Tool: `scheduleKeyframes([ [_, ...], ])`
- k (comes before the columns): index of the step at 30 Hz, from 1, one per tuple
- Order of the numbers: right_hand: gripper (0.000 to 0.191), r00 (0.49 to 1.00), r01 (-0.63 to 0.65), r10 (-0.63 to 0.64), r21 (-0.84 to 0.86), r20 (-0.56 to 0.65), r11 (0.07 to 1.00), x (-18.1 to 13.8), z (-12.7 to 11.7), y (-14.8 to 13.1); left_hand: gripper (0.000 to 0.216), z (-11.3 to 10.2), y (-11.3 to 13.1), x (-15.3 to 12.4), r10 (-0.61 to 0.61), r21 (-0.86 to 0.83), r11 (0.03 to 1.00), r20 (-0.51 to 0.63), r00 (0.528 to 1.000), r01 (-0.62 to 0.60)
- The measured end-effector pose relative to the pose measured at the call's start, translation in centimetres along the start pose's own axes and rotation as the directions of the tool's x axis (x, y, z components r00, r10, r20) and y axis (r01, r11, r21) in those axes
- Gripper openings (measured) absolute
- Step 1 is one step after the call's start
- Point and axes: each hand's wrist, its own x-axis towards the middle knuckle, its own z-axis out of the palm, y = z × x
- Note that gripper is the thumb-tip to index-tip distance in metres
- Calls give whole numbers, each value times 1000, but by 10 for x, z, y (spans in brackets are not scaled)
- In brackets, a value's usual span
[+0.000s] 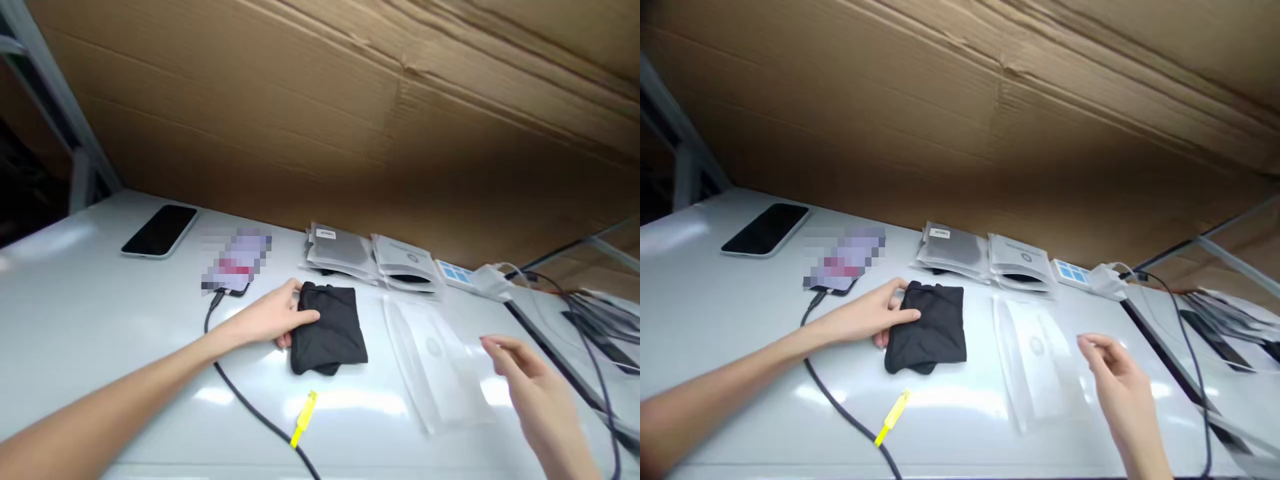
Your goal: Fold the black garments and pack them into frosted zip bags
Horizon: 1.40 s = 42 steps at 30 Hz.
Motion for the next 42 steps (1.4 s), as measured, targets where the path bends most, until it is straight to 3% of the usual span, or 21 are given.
scheduleKeyframes([
  [1, 30, 998, 55, -55, 58, -5, 997, -11, 10, -12, 48, 0, 0, 1, -3, -6, 1000, 3, 1000, 3],
  [3, 25, 962, 244, -257, 132, 93, 961, -35, 33, -39, 40, 0, 0, 3, -2, -31, 1000, 8, 1000, 2],
  [6, 30, 758, 524, -582, 257, 296, 812, -69, 63, -79, 36, -1, 5, 2, 7, -93, 996, 25, 1000, -5],
  [9, 46, 629, 571, -685, 379, 369, 728, -87, 82, -101, 33, -1, 14, -4, 6, -209, 978, 92, 996, 13],
  [11, 65, 606, 572, -703, 410, 372, 710, -93, 89, -107, 33, -1, 18, -8, 3, -315, 948, 124, 992, 37],
  [13, 76, 630, 580, -708, 412, 321, 703, -97, 96, -109, 33, -1, 22, -13, -27, -444, 890, 183, 983, 107],
  [14, 70, 665, 574, -696, 411, 273, 709, -98, 98, -109, 33, -1, 23, -14, -34, -505, 850, 238, 971, 153],
  [17, 23, 823, 456, -553, 431, 127, 778, -99, 103, -107, 30, -2, 25, -18, 33, -623, 747, 385, 922, 234],
  [19, 5, 920, 302, -381, 456, 90, 837, -95, 101, -100, 29, -1, 26, -19, 113, -613, 783, 307, 945, 106],
  [20, 8, 951, 231, -299, 464, 77, 855, -92, 99, -94, 29, 0, 27, -20, 155, -538, 843, 215, 964, -15],
  [21, 12, 972, 175, -226, 466, 57, 867, -88, 95, -87, 28, 2, 26, -20, 208, -403, 903, 115, 971, -146],
  [23, 16, 994, 100, -111, 444, -1, 891, -78, 85, -68, 24, 8, 24, -19, 350, -45, 935, -21, 936, -351],
  [26, 24, 993, 58, -15, 380, -116, 923, -65, 68, -39, 23, 16, 17, -19, 484, 293, 834, 20, 875, -468],
  [29, 28, 983, 83, -22, 333, -183, 939, -59, 60, -25, 22, 18, 13, -18, 496, 512, 697, 163, 853, -503],
  [31, 26, 977, 167, -118, 293, -176, 941, -60, 63, -29, 19, 13, 13, -18, 445, 612, 638, 202, 873, -467],
  [33, 25, 954, 298, -276, 249, -120, 922, -64, 71, -39, 17, 5, 16, -19, 385, 638, 648, 197, 902, -416],
  [37, 42, 838, 519, -536, 155, 101, 841, -70, 92, -62, 16, -14, 23, -21, 300, 660, 657, 214, 930, -364],
  [40, 31, 779, 582, -596, 131, 196, 803, -67, 97, -67, 20, -26, 25, -24, 198, 709, 644, 209, 958, -288],
  [42, 24, 825, 532, -546, 127, 145, 837, -61, 92, -62, 23, -34, 26, -26, 140, 735, 633, 199, 970, -242],
])
